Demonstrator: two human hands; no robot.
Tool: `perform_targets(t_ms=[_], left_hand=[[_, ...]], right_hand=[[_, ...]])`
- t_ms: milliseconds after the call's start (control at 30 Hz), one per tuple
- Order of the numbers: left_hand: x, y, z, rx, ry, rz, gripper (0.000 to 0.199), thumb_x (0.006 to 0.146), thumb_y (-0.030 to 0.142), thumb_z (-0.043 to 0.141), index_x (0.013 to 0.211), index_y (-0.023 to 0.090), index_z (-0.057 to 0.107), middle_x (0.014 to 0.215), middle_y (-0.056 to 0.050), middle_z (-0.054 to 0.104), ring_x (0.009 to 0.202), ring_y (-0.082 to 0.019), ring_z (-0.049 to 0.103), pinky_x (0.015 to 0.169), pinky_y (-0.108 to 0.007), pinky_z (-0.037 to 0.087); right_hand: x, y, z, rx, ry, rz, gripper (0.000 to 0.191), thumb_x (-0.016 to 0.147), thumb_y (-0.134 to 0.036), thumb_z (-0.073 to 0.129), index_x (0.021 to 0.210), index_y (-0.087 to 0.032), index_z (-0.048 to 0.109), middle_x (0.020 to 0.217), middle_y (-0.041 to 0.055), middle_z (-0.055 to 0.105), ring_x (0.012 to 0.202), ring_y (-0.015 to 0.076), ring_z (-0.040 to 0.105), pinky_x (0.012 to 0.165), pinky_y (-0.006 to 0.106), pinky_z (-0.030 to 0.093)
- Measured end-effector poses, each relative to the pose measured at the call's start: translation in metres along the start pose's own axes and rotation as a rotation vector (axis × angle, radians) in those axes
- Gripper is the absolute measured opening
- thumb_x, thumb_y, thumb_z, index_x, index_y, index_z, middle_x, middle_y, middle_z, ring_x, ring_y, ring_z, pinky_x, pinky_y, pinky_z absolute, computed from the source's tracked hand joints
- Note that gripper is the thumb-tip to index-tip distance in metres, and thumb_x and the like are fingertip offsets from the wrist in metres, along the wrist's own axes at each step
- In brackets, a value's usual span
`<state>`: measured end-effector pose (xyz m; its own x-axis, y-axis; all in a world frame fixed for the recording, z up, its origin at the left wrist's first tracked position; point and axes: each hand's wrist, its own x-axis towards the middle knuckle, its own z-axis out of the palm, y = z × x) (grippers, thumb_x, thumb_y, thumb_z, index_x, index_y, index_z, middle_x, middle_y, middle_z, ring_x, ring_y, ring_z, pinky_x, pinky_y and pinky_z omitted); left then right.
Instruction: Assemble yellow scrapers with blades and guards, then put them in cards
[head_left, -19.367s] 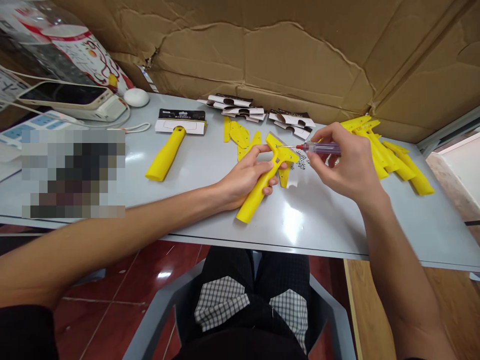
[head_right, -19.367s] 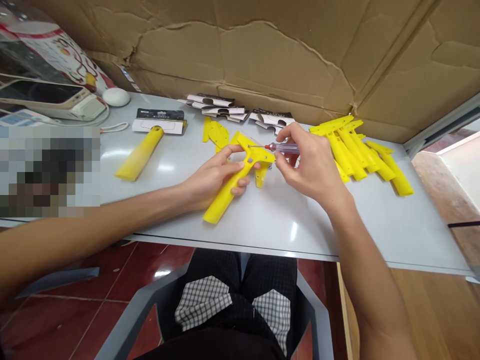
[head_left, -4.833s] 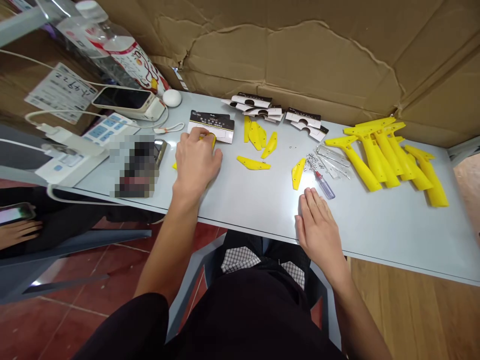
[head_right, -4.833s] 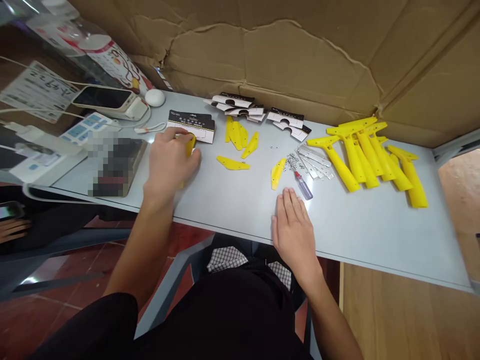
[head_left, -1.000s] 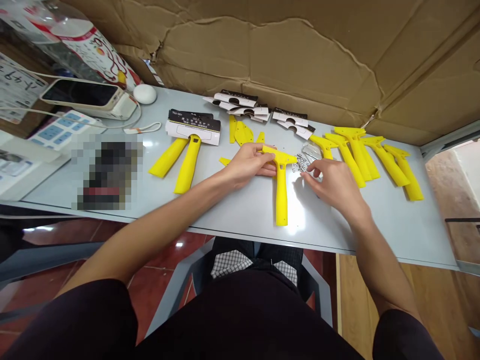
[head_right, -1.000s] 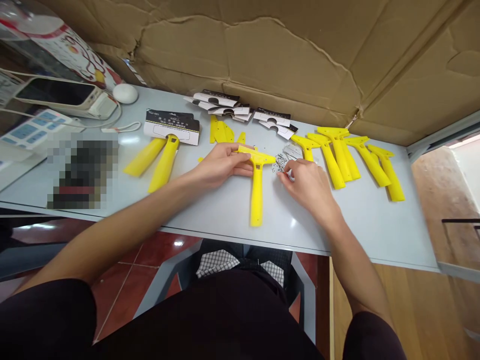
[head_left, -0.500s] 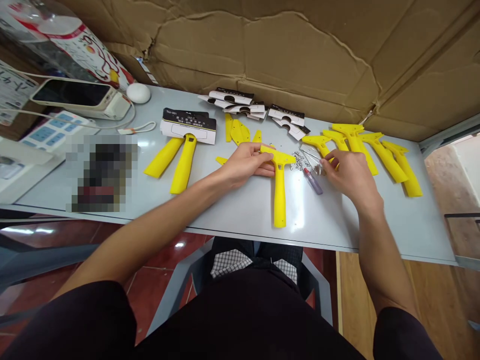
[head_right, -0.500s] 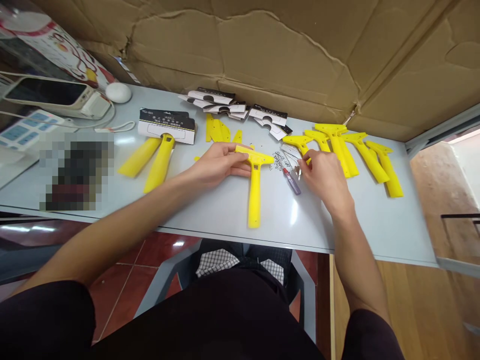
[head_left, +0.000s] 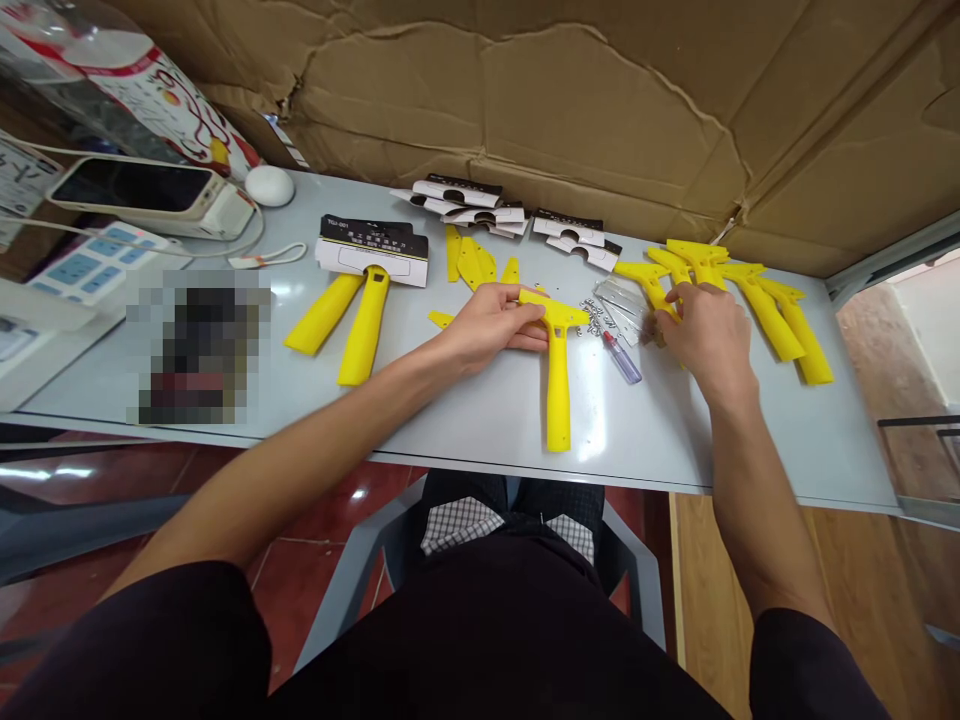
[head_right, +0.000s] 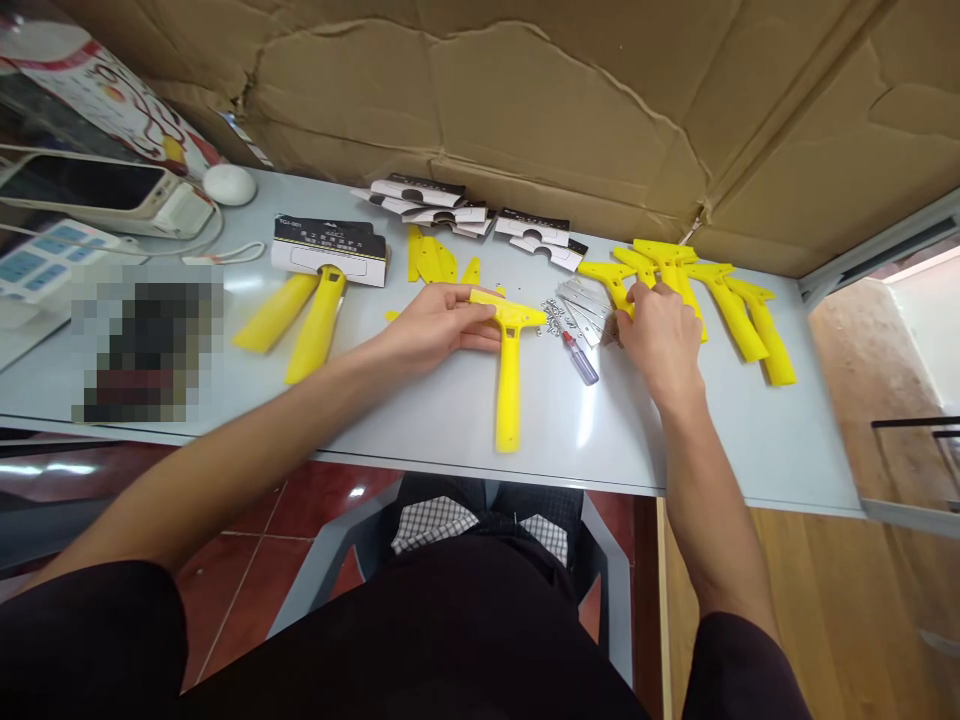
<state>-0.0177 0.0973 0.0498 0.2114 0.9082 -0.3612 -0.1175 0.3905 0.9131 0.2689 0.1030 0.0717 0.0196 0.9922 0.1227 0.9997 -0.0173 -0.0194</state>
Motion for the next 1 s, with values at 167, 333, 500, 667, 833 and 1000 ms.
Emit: perform_targets(t_ms=[167,333,500,667,833,1000], left_hand=[[0.001,-0.002,-0.002,0.008,-0.011,0.003,0.008,0.099,0.012,0.068,0.098,0.013,0.076,0.097,-0.014,0.085,0.080,-0.018,0.081,0.080,-0.032,0.069],[0.002,-0.002,0.000,-0.013,-0.010,-0.012,0.009,0.099,0.012,0.070,0.092,0.010,0.076,0.092,-0.015,0.084,0.077,-0.018,0.080,0.078,-0.031,0.068],[0.000,-0.001,0.004,-0.013,-0.005,-0.032,0.011,0.100,0.010,0.069,0.093,0.008,0.076,0.088,-0.015,0.083,0.075,-0.017,0.079,0.078,-0.031,0.068],[0.000,-0.001,0.004,-0.034,-0.026,-0.038,0.012,0.102,0.008,0.067,0.093,0.008,0.076,0.088,-0.014,0.082,0.076,-0.017,0.079,0.078,-0.031,0.068],[0.001,-0.001,0.004,-0.042,-0.033,-0.048,0.012,0.102,0.009,0.068,0.093,0.008,0.076,0.089,-0.014,0.083,0.077,-0.017,0.079,0.080,-0.032,0.068],[0.001,-0.002,0.004,-0.047,-0.040,-0.045,0.013,0.102,0.008,0.068,0.092,0.008,0.077,0.088,-0.014,0.082,0.076,-0.017,0.079,0.080,-0.032,0.067]], right_hand=[[-0.004,-0.012,0.000,0.033,0.030,-0.085,0.041,0.103,-0.037,0.046,0.114,-0.021,0.082,0.118,0.0204,0.070,0.097,0.0376,0.068,0.077,0.053,0.052],[-0.007,-0.018,0.009,0.015,0.010,-0.182,0.044,0.105,-0.036,0.043,0.097,-0.019,0.083,0.116,0.0222,0.064,0.113,0.0427,0.059,0.087,0.058,0.051],[-0.004,-0.017,0.020,-0.043,0.010,-0.174,0.042,0.105,-0.029,0.044,0.100,-0.016,0.083,0.120,0.0239,0.062,0.115,0.0426,0.055,0.094,0.060,0.043],[-0.002,-0.014,0.025,-0.027,0.046,-0.208,0.039,0.104,-0.028,0.047,0.100,-0.015,0.084,0.117,0.0240,0.064,0.112,0.0426,0.056,0.091,0.058,0.043],[-0.001,-0.013,0.027,-0.003,0.067,-0.244,0.036,0.104,-0.023,0.047,0.099,-0.014,0.082,0.113,0.0237,0.066,0.111,0.0421,0.058,0.090,0.057,0.044],[-0.001,-0.016,0.027,0.036,0.090,-0.272,0.036,0.103,-0.022,0.048,0.093,-0.014,0.081,0.107,0.0226,0.067,0.109,0.0423,0.060,0.089,0.058,0.044]])
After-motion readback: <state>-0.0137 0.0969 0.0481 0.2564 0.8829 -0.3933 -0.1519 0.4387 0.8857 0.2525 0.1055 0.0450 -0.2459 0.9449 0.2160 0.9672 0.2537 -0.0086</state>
